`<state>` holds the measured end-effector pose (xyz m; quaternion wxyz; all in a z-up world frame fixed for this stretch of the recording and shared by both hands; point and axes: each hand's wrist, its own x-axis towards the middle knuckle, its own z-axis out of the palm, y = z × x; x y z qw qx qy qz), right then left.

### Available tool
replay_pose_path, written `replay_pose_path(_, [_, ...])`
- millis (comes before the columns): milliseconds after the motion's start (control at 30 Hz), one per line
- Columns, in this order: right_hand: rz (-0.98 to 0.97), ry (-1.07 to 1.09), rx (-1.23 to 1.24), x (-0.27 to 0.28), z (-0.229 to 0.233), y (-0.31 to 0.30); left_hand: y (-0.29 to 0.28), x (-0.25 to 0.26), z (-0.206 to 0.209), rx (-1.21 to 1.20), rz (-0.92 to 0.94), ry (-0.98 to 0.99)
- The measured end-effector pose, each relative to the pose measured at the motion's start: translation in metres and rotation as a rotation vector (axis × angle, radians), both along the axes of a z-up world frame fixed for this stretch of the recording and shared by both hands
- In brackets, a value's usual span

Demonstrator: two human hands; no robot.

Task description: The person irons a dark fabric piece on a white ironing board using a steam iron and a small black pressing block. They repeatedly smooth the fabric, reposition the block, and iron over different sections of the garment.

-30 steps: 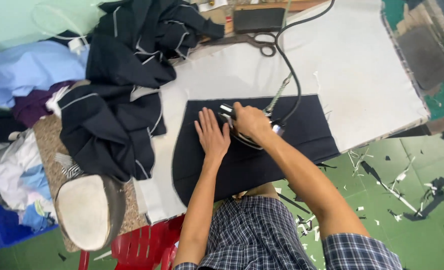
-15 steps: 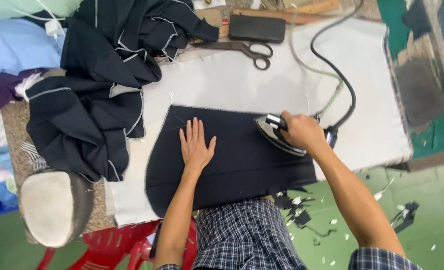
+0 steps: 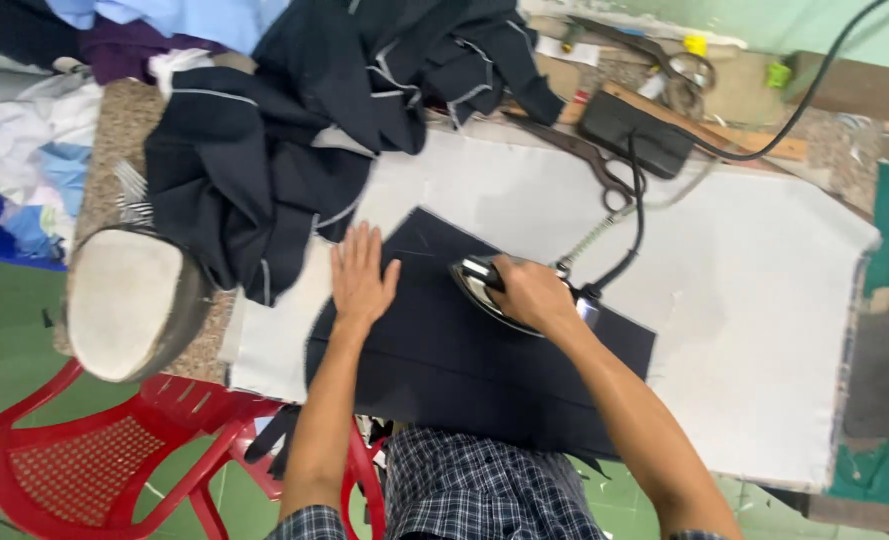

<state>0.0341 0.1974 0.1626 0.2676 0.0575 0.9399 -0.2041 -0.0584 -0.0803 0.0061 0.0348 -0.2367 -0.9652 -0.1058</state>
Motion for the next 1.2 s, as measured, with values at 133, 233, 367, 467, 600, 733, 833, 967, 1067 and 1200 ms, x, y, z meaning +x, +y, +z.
replay_pose_path(133, [0.072,0.071,0.002,-0.075,-0.028,-0.042,0.001,-0.002,0.001,0.029,0.023,0.021])
replay_pose_path(233, [0.071,0.099,0.005,-0.128,-0.034,-0.063,-0.003,-0.004,0.004,0.053,0.027,-0.031])
replay_pose_path(367, [-0.005,0.161,-0.01,-0.171,-0.03,-0.075,-0.005,-0.005,0.011,0.034,0.035,-0.223])
replay_pose_path(467, [-0.053,0.153,-0.149,-0.176,-0.02,-0.074,-0.005,-0.006,0.016,0.034,0.029,-0.277])
replay_pose_path(600, [-0.127,0.177,-0.159,-0.165,-0.038,-0.066,-0.002,-0.007,0.019,-0.01,0.035,-0.327])
replay_pose_path(733, [-0.364,0.133,-0.127,-0.113,-0.046,-0.061,-0.001,-0.002,0.007,0.002,0.004,-0.178])
replay_pose_path(833, [-0.323,0.068,-0.103,-0.05,-0.035,-0.042,-0.001,0.0,-0.008,-0.023,-0.018,-0.019])
replay_pose_path(967, [-0.381,0.006,-0.08,0.03,0.006,0.003,-0.002,-0.001,-0.019,-0.023,-0.056,0.211])
replay_pose_path(1067, [-0.477,-0.013,-0.018,0.075,0.011,0.054,-0.002,0.0,-0.016,-0.037,-0.065,0.216])
replay_pose_path(1200, [-0.59,-0.062,0.081,0.119,0.024,0.115,0.004,-0.002,-0.016,-0.037,0.004,0.025])
